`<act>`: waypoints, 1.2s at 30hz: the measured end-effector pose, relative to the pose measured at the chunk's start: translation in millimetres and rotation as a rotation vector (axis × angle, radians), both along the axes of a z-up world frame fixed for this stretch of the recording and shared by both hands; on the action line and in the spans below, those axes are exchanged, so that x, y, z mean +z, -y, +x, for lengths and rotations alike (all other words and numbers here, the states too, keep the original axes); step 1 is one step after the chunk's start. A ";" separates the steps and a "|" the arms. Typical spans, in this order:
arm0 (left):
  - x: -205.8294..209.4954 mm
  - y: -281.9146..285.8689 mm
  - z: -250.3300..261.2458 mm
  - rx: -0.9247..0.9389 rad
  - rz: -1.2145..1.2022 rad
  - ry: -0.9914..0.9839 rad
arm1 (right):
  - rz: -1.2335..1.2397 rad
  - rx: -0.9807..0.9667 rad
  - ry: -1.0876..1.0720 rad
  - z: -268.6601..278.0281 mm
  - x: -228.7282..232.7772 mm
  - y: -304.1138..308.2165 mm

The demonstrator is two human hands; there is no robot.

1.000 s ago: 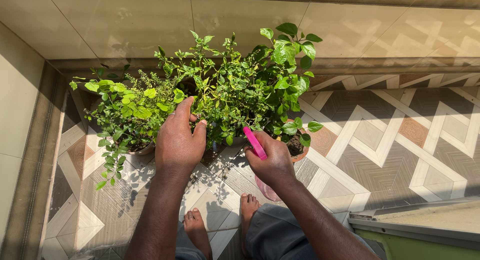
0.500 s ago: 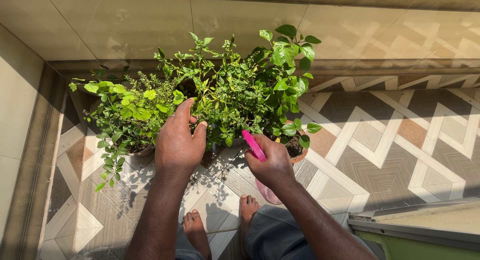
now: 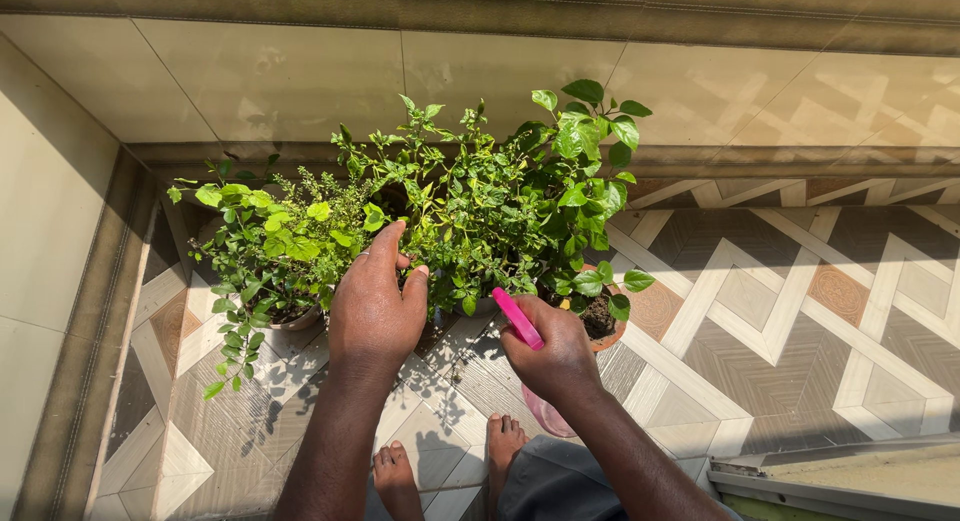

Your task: The person sprays potted plants with a spray bottle while touching their leaves and stems by hand.

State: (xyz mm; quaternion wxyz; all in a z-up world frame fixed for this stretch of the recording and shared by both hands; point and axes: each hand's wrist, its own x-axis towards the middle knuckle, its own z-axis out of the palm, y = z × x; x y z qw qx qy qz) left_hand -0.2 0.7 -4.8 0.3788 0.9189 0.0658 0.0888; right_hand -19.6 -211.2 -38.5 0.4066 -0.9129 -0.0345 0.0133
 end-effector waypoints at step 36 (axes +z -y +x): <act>-2.6 3.2 1.8 0.069 -0.054 -0.157 | 0.230 -0.105 0.183 8.8 -9.1 9.7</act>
